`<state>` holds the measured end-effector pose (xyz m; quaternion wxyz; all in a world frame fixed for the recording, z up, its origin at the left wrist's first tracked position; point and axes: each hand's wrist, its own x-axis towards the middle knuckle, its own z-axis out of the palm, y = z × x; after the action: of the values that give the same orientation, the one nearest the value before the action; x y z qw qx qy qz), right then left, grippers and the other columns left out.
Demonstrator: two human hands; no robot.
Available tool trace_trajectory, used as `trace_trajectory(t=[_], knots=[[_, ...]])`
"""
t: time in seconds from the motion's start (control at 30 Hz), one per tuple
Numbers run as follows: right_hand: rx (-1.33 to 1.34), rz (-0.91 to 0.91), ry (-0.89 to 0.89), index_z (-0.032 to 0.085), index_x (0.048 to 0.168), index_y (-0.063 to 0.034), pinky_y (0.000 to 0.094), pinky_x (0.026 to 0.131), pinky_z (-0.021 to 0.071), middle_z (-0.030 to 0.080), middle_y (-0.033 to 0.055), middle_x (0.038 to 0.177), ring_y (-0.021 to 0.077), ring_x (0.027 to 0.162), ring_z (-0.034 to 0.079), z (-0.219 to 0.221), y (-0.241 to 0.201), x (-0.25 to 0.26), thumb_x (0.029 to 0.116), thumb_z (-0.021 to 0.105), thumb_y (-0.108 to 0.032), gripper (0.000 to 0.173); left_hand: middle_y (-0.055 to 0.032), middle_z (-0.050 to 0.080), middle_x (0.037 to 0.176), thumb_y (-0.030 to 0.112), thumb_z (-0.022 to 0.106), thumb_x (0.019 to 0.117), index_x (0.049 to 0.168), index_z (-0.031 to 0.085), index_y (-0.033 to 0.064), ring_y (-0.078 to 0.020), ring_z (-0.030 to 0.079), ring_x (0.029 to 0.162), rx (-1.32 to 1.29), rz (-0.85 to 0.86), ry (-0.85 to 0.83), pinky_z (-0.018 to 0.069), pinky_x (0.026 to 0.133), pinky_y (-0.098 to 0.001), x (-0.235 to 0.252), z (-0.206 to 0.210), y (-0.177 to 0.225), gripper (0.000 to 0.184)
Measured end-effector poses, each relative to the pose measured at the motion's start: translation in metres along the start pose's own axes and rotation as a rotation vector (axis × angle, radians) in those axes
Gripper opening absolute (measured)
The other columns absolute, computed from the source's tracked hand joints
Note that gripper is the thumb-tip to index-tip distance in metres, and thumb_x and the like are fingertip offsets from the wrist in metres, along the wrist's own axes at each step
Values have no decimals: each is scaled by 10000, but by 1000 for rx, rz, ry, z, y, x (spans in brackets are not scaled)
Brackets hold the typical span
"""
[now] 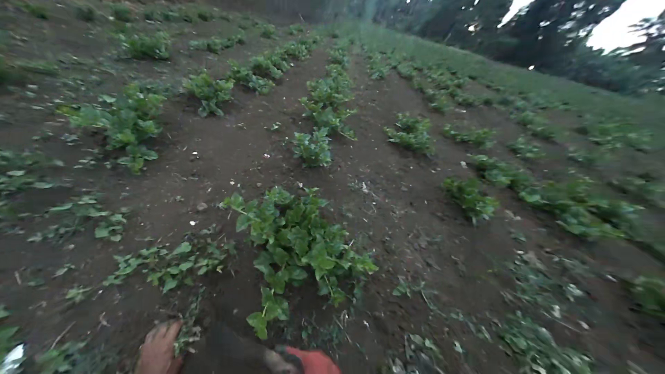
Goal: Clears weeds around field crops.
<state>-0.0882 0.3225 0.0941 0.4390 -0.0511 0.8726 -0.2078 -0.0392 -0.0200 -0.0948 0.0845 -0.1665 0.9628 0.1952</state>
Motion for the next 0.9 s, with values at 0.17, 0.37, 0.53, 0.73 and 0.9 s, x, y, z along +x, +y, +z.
trace_trajectory(t=[0.17, 0.37, 0.53, 0.73, 0.9], knots=[[-138, 124, -152, 578, 1461, -313, 565, 901, 552, 730, 135, 1146, 308, 999, 712, -105, 85, -132, 1032, 585, -388, 435, -320, 491, 1479, 142, 771, 883, 1444, 537, 9, -527, 410, 1415, 45, -126, -131, 352, 1166, -624, -7, -28, 28, 622], [404, 445, 19, 507, 1516, -213, 450, 588, 570, 708, 134, 948, 243, 662, 657, -89, 220, -253, 1049, 541, -375, 495, -295, 621, 1343, 268, 652, 968, 1401, 584, 35, -497, 589, 1261, 127, -100, -545, 441, 1036, -707, -15, -60, 100, 497], [687, 308, 147, 540, 1487, -212, 405, 528, 532, 674, 96, 877, 194, 595, 595, -7, 250, -170, 1047, 523, -356, 463, -198, 661, 1284, 182, 744, 881, 1281, 656, 84, -447, 644, 1155, 348, 552, -892, 523, 886, -679, -78, -59, 235, 422], [606, 217, 84, 526, 1499, -227, 454, 684, 592, 710, 130, 1043, 238, 750, 686, 18, 236, -120, 1067, 508, -315, 442, -256, 286, 1645, 55, 602, 984, 1601, 324, 65, -554, 581, 1201, 442, 109, -603, 523, 902, -688, -55, 24, 282, 677], [607, 109, 15, 557, 1478, -231, 482, 834, 582, 702, 124, 1183, 254, 947, 702, 22, 215, -76, 1059, 521, -348, 436, -265, 556, 1431, 94, 511, 1039, 1447, 510, 46, -506, 598, 1232, 487, 60, -584, 512, 942, -678, -57, 14, 287, 411]])
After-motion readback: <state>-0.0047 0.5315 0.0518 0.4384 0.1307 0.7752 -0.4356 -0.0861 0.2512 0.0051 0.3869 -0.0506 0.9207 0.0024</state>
